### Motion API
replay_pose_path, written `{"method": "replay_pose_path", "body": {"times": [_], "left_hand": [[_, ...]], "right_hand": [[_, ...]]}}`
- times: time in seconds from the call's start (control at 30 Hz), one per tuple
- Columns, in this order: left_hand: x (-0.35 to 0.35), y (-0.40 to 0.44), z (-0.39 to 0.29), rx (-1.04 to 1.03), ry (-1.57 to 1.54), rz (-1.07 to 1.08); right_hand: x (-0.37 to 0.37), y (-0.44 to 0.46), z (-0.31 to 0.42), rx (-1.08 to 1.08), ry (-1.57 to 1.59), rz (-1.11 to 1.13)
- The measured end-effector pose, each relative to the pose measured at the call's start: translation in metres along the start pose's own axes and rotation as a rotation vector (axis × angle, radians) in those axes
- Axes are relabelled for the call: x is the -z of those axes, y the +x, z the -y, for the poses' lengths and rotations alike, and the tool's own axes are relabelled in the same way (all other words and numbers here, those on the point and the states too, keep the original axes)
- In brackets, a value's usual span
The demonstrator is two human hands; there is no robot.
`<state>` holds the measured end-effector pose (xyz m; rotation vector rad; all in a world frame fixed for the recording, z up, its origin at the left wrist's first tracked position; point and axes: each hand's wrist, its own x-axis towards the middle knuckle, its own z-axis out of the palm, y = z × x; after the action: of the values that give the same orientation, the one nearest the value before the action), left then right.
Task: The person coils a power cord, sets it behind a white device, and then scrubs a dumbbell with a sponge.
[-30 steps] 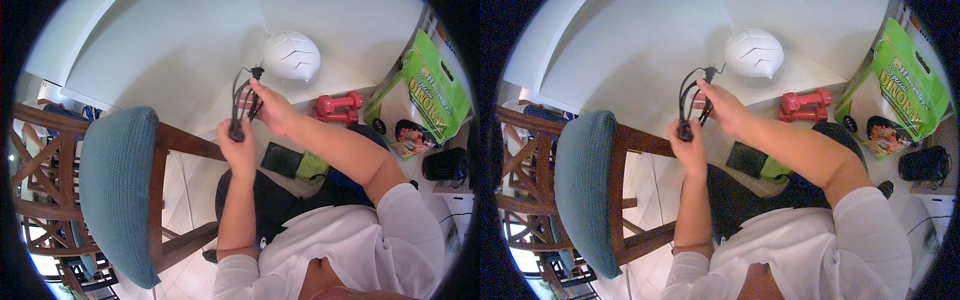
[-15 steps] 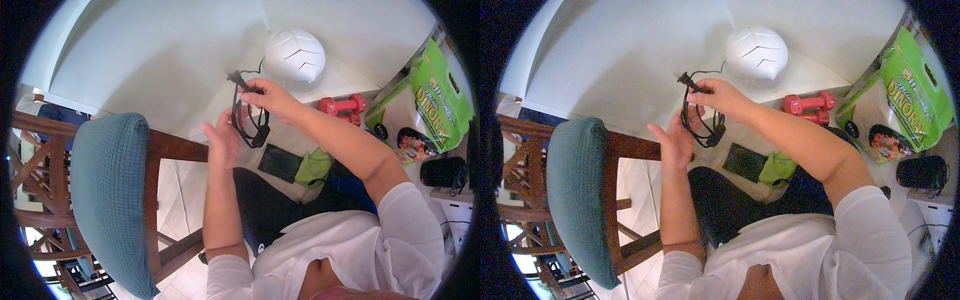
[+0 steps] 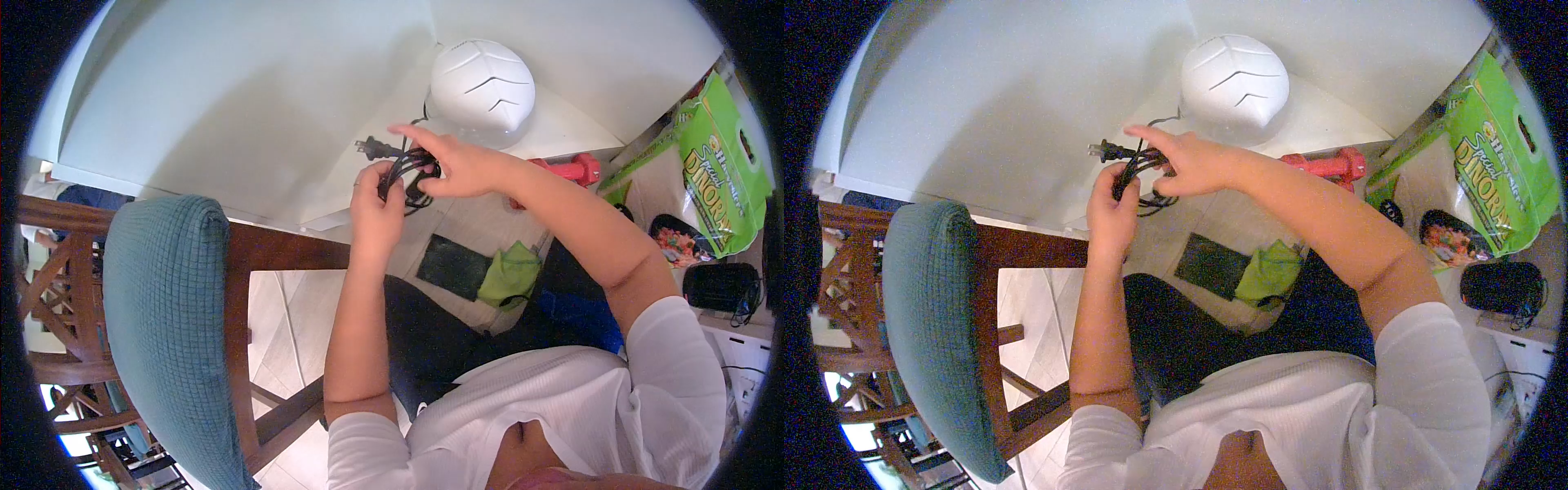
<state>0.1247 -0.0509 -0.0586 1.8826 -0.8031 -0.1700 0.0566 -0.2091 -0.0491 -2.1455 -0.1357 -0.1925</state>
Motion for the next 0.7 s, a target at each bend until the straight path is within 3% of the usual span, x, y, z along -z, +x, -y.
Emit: {"method": "replay_pose_path", "body": {"times": [0.1, 0.2, 0.37, 0.4, 0.47, 0.57, 0.6, 0.67, 0.7], "left_hand": [[0.005, -0.003, -0.004, -0.133, 0.154, 0.022], [0.000, -0.010, -0.015, -0.394, 0.633, -0.224], [0.009, -0.002, -0.006, -0.660, 0.964, -0.260], [0.010, -0.001, -0.008, -0.708, 1.005, -0.295], [0.014, 0.005, -0.014, -0.692, 1.034, -0.097], [0.021, 0.014, -0.014, -0.565, 0.953, 0.077], [0.021, 0.016, -0.013, -0.508, 0.906, 0.110], [0.018, 0.018, -0.001, -0.462, 0.898, -0.038], [0.017, 0.020, 0.004, -0.439, 0.894, -0.113]], "right_hand": [[-0.004, 0.007, -0.004, 0.060, -0.313, -0.071], [-0.012, 0.009, 0.003, 0.032, -0.552, -0.156], [-0.010, 0.009, 0.017, 0.011, -0.863, -0.218], [-0.010, 0.010, 0.016, 0.033, -0.855, -0.210], [-0.011, 0.011, 0.010, 0.077, -0.841, -0.194], [-0.006, 0.014, 0.003, -0.078, -0.787, 0.081], [-0.006, 0.012, -0.001, -0.019, -0.668, -0.015], [-0.005, 0.001, -0.010, 0.097, -0.421, -0.205], [-0.004, -0.008, -0.013, 0.037, -0.313, -0.223]]}}
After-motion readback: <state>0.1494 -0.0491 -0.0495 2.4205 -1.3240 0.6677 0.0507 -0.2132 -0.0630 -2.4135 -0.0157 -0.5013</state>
